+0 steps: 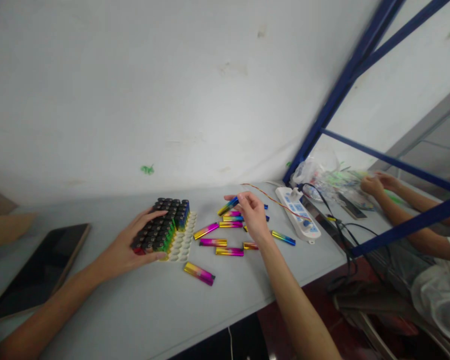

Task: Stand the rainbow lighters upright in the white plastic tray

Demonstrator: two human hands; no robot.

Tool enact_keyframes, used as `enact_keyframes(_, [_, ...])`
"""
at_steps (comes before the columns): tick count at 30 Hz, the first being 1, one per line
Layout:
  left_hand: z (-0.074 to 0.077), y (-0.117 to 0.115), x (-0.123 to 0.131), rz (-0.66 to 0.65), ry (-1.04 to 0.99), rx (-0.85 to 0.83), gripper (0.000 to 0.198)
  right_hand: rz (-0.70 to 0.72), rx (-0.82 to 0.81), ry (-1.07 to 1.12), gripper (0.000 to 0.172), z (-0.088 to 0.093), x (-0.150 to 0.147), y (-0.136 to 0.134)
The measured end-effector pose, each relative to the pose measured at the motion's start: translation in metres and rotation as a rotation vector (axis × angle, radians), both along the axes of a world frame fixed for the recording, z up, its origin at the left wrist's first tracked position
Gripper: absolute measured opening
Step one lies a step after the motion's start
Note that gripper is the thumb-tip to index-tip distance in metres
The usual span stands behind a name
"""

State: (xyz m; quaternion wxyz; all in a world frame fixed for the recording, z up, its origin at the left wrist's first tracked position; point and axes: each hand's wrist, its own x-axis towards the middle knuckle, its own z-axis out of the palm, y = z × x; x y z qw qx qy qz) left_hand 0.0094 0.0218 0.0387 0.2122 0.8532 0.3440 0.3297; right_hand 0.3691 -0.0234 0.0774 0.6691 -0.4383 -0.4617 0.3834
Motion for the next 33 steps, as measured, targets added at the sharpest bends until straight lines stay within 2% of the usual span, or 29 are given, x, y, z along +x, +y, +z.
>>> enact_keyframes(5, [0.001, -0.002, 0.000, 0.007, -0.002, 0.018, 0.090, 0.084, -0.016, 0.235, 0.061, 0.017, -0.040, 0.029])
enact_keyframes(11, [0.007, -0.005, 0.001, -0.006, 0.001, -0.028, 0.094, 0.224, -0.151, 0.203, 0.063, 0.012, -0.074, 0.039])
enact_keyframes(16, [0.009, -0.006, 0.003, -0.020, 0.003, -0.043, 0.094, 0.333, -0.325, 0.147, 0.062, 0.001, -0.086, 0.027])
enact_keyframes(19, [0.010, -0.007, 0.004, -0.011, 0.011, -0.047, 0.094, 0.292, -0.382, 0.084, 0.056, -0.004, -0.094, 0.019])
enact_keyframes(22, [0.011, -0.008, 0.004, -0.016, 0.014, -0.051, 0.093, 0.226, -0.385, -0.004, 0.051, -0.009, -0.102, 0.016])
enact_keyframes(25, [0.013, -0.008, 0.004, -0.020, 0.016, -0.050, 0.091, 0.227, -0.386, -0.043, 0.051, -0.015, -0.108, 0.015])
enact_keyframes(30, [0.014, -0.008, 0.004, -0.022, 0.009, -0.059, 0.092, 0.273, -0.418, -0.003, 0.061, -0.021, -0.109, 0.017])
enact_keyframes(33, [0.014, -0.008, 0.005, -0.026, 0.001, -0.073, 0.092, 0.321, -0.333, -0.011, 0.070, -0.018, -0.105, 0.017])
